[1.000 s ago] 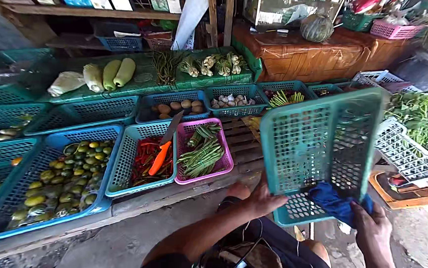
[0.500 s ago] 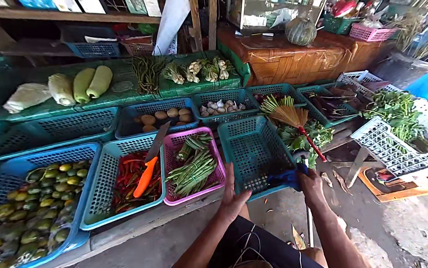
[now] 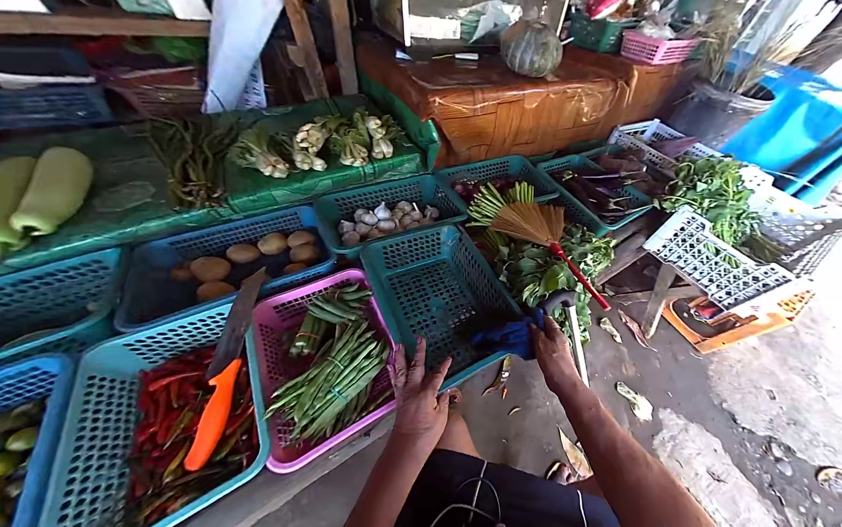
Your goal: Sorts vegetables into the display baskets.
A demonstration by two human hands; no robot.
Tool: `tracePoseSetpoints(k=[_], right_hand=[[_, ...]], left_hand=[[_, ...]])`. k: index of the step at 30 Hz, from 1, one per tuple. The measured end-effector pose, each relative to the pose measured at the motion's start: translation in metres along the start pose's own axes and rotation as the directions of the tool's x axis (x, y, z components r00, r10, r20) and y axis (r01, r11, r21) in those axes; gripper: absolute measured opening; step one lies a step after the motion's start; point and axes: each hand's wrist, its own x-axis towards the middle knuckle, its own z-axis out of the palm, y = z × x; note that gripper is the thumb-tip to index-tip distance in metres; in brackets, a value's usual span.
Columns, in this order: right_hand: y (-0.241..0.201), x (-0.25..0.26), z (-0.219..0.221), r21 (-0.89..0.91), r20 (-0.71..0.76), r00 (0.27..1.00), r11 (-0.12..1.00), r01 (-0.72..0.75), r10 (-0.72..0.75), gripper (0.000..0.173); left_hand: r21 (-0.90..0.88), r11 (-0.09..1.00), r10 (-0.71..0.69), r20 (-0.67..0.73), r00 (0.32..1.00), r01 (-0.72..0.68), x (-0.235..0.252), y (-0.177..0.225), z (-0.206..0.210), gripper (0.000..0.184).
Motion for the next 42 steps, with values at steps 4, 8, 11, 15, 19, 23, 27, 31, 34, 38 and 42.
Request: tracePoseSetpoints(k=[4, 8, 11, 15, 19, 23, 27, 31, 34, 38, 42], right_hand=[[0.007, -0.023, -0.025, 0.018, -0.105, 0.986, 0.991, 0.132, -0.129, 0.036], [0.0, -0.062, -0.073, 0.175, -0.284, 0.943, 0.958, 0.227, -0.172, 0.04], [-0.01, -0.094, -0.111, 0.192, -0.407, 0.895, 0.94, 0.282, -0.185, 0.043], [0.029, -0.11, -0.155, 0.113, -0.498, 0.831, 0.932, 0.345, -0.247, 0.04], [0.07, -0.14, -0.161, -0.183, -0.369, 0.908, 0.973, 0.138, -0.198, 0.043], [0.127, -0.164, -0.139, -0.315, -0.164, 0.984, 0.949, 0.016, -0.071, 0.047], [0.164, -0.18, -0.117, -0.474, -0.018, 1.0, 0.88, -0.024, 0.017, 0.045], [0.179, -0.176, -0.114, -0.556, 0.03, 0.998, 0.829, 0.055, -0.046, 0.04], [0.187, -0.169, -0.11, -0.609, 0.025, 0.999, 0.792, 0.042, -0.034, 0.038], [0.184, -0.166, -0.106, -0.655, 0.018, 1.0, 0.756, 0.002, 0.013, 0.037], [0.187, -0.167, -0.109, -0.638, 0.021, 1.0, 0.77, 0.021, -0.011, 0.038]], left_hand=[[0.07, 0.997, -0.043, 0.025, 0.999, 0.041, 0.0, 0.003, -0.001, 0.041], [0.055, 0.996, -0.073, 0.048, 0.996, 0.071, 0.003, 0.011, -0.002, 0.043], [0.037, 0.989, -0.146, 0.096, 0.985, 0.143, 0.004, 0.014, -0.007, 0.043], [0.079, 0.965, -0.262, 0.248, 0.933, 0.25, 0.013, 0.022, -0.015, 0.045], [0.118, 0.95, -0.312, 0.346, 0.885, 0.289, 0.019, 0.025, -0.021, 0.048], [0.067, 0.961, -0.273, 0.384, 0.882, 0.269, 0.02, 0.024, -0.052, 0.068], [0.222, 0.939, -0.299, 0.139, 0.944, 0.264, 0.023, -0.007, -0.096, 0.078], [0.577, 0.725, -0.589, 0.238, 0.772, 0.376, 0.033, -0.044, -0.123, 0.108], [0.702, 0.632, -0.66, 0.265, 0.703, 0.329, 0.038, -0.054, -0.124, 0.112], [0.702, 0.635, -0.659, 0.275, 0.7, 0.323, 0.044, -0.056, -0.131, 0.103], [0.615, 0.668, -0.641, 0.187, 0.745, 0.42, 0.043, -0.054, -0.142, 0.104]])
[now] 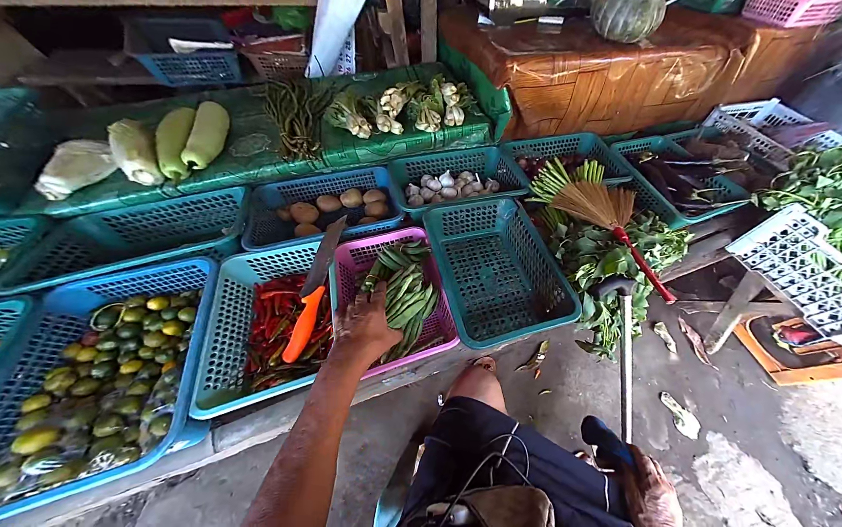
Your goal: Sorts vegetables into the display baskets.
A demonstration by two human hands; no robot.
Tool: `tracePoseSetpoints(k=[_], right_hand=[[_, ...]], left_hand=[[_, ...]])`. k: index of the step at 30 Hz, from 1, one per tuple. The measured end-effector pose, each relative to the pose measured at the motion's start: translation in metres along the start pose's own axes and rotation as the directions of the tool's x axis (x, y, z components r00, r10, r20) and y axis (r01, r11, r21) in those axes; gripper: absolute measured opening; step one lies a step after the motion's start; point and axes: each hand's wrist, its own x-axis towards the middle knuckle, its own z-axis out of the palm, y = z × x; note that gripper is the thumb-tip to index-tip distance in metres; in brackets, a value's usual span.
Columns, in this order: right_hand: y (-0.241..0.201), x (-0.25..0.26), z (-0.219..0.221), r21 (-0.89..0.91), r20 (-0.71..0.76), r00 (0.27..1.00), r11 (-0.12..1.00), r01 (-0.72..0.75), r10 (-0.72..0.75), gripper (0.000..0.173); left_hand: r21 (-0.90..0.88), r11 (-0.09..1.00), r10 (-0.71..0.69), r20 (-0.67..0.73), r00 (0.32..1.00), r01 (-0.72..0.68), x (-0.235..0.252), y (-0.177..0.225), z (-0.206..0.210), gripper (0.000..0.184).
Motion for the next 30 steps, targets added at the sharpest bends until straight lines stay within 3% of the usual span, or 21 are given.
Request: tracePoseSetpoints(k=[6, 12, 18, 24, 30], right_hand=[[0.0, 0.002, 0.002, -0.036, 0.023, 1.0, 0.999, -0.009, 0.01, 0.038], [-0.008, 0.007, 0.002, -0.098, 0.055, 0.998, 0.995, -0.023, 0.028, 0.037], [-0.01, 0.01, 0.001, -0.118, 0.044, 0.998, 0.992, -0.046, 0.052, 0.036], [-0.008, 0.013, 0.002, -0.115, 0.043, 0.997, 0.992, -0.052, 0.057, 0.034], [-0.003, 0.013, 0.004, -0.101, 0.019, 0.998, 0.993, -0.053, 0.055, 0.033]], left_hand=[[-0.228, 0.973, 0.001, -0.128, 0.992, -0.03, -0.01, -0.007, -0.034, 0.102], [-0.282, 0.913, 0.204, -0.308, 0.929, -0.294, 0.001, 0.029, -0.071, 0.1], [-0.275, 0.887, 0.328, -0.187, 0.926, -0.37, 0.025, 0.098, -0.08, 0.103], [-0.183, 0.844, 0.505, -0.047, 0.862, -0.505, 0.039, 0.159, -0.037, 0.101], [0.107, 0.804, 0.524, 0.336, 0.782, -0.585, 0.06, 0.185, 0.033, 0.087]])
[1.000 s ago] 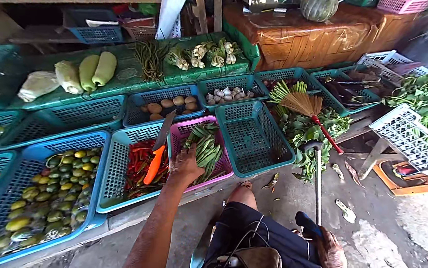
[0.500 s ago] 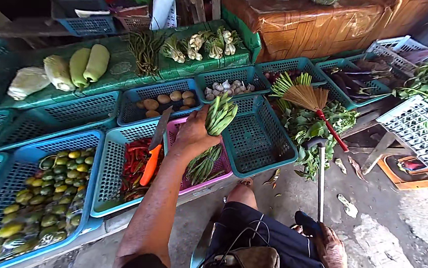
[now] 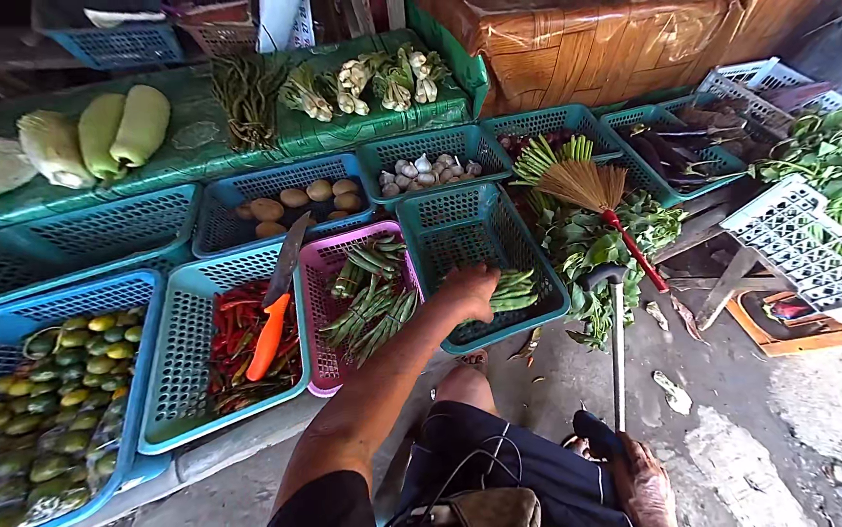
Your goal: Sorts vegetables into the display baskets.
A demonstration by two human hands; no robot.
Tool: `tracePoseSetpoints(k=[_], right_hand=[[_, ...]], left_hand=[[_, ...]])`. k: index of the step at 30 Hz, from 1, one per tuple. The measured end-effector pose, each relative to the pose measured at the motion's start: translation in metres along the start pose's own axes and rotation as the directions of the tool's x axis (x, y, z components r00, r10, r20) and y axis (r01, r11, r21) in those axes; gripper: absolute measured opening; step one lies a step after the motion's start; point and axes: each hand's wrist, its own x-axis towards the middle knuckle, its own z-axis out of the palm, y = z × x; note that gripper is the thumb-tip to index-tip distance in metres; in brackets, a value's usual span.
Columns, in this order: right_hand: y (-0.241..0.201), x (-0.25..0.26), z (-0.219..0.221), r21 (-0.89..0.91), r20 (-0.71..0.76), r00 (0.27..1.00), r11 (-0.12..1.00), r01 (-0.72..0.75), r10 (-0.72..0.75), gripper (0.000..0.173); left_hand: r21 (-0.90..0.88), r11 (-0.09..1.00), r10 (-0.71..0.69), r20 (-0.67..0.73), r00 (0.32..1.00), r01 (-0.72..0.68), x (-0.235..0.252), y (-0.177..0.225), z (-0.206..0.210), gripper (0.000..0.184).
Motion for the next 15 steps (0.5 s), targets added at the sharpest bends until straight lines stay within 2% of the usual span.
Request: tracePoseSetpoints(k=[3, 6, 8, 10, 12, 14, 15], right_hand=[[-0.001, -0.001, -0.003, 0.002, 0.024, 1.0, 1.0, -0.013, 0.013, 0.034], [-0.004, -0.001, -0.008, 0.015, 0.071, 0.997, 1.0, -0.009, 0.008, 0.037], [-0.005, -0.001, -0.011, 0.035, 0.092, 0.996, 0.999, -0.006, 0.003, 0.04], [-0.005, -0.001, -0.012, 0.044, 0.097, 0.995, 0.999, -0.007, 0.002, 0.04], [-0.003, -0.001, -0.011, 0.034, 0.093, 0.996, 0.999, -0.015, 0.012, 0.039], [-0.004, -0.003, -0.011, 0.027, 0.099, 0.995, 0.999, -0.021, 0.018, 0.04], [-0.005, -0.003, -0.012, 0.028, 0.102, 0.995, 0.999, -0.019, 0.016, 0.04]], left_hand=[[0.003, 1.0, -0.001, 0.094, 0.996, 0.0, 0.009, 0.004, 0.02, 0.087], [-0.051, 0.999, 0.009, 0.091, 0.996, -0.005, 0.013, 0.0, 0.027, 0.095], [-0.088, 0.995, 0.061, 0.073, 0.996, -0.054, 0.003, -0.003, 0.018, 0.09], [-0.19, 0.976, 0.095, -0.062, 0.994, -0.105, -0.017, -0.012, 0.003, 0.069], [-0.282, 0.956, 0.01, -0.249, 0.968, -0.083, -0.045, -0.034, -0.011, 0.044], [-0.271, 0.962, -0.139, -0.392, 0.909, 0.03, -0.075, -0.07, -0.01, 0.027], [-0.248, 0.961, -0.218, -0.407, 0.887, 0.123, -0.091, -0.089, -0.006, 0.023]])
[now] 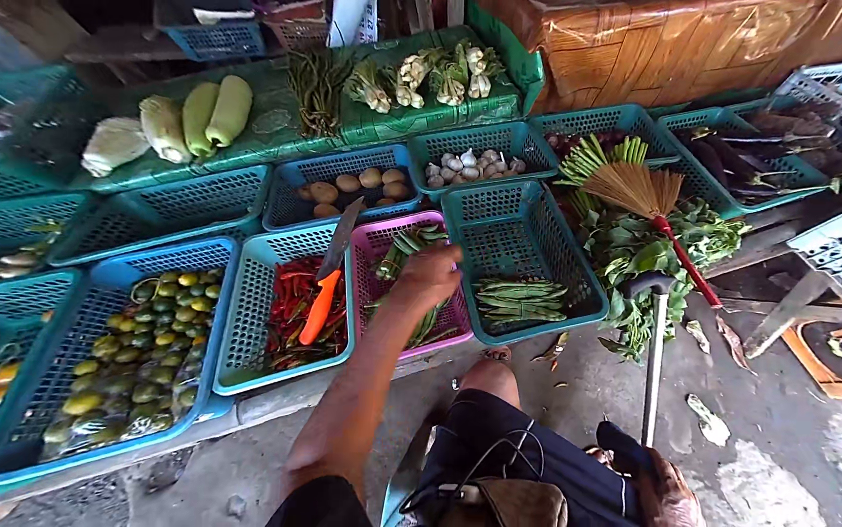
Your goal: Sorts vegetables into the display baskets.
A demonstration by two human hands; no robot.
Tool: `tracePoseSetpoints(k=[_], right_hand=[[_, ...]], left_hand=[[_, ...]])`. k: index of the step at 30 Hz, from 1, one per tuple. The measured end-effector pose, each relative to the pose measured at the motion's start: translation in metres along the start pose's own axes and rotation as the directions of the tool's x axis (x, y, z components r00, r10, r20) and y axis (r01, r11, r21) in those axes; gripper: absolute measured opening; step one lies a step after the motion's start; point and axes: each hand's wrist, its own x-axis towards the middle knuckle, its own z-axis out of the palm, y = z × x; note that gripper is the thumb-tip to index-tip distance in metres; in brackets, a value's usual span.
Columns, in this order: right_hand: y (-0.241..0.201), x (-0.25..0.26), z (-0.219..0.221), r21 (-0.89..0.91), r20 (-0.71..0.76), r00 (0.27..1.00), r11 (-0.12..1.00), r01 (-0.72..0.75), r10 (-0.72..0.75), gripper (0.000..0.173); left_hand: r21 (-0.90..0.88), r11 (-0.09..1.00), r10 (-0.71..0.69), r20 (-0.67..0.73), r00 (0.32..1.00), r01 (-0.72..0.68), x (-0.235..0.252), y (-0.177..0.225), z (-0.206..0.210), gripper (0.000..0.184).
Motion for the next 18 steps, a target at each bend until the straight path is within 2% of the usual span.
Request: tracePoseSetpoints(k=[1, 3, 5, 7, 10, 13, 18], right_hand=[[-0.002, 0.0, -0.001, 0.002, -0.006, 1.0, 1.0, 0.009, -0.009, 0.04], [-0.005, 0.001, 0.0, -0.007, -0.007, 1.0, 1.0, 0.023, -0.023, 0.041], [-0.003, 0.004, 0.005, -0.028, -0.008, 1.0, 0.999, 0.028, -0.028, 0.04], [-0.002, 0.006, 0.009, -0.042, -0.032, 0.999, 0.998, 0.041, -0.042, 0.038], [-0.001, 0.005, 0.011, -0.065, -0.053, 0.998, 0.998, 0.024, -0.027, 0.037], [0.0, 0.002, 0.009, -0.052, -0.048, 0.999, 0.999, 0.008, -0.01, 0.039], [0.0, -0.002, 0.01, -0.055, -0.075, 0.997, 0.999, 0.0, -0.004, 0.037]], left_hand=[[0.068, 0.994, -0.093, 0.021, 0.995, 0.091, -0.012, -0.019, -0.005, 0.024], [0.179, 0.948, -0.297, 0.191, 0.936, 0.264, -0.032, -0.044, -0.004, 0.042], [0.254, 0.902, -0.42, 0.335, 0.843, 0.348, -0.041, -0.055, 0.012, 0.066], [0.309, 0.859, -0.504, 0.372, 0.78, 0.407, -0.043, -0.049, 0.026, 0.083], [0.332, 0.834, -0.542, 0.348, 0.765, 0.44, -0.038, -0.039, 0.029, 0.079], [0.329, 0.843, -0.526, 0.335, 0.782, 0.426, -0.038, -0.039, 0.024, 0.071], [0.125, 0.881, -0.472, 0.177, 0.864, 0.456, -0.063, -0.047, 0.014, 0.055]])
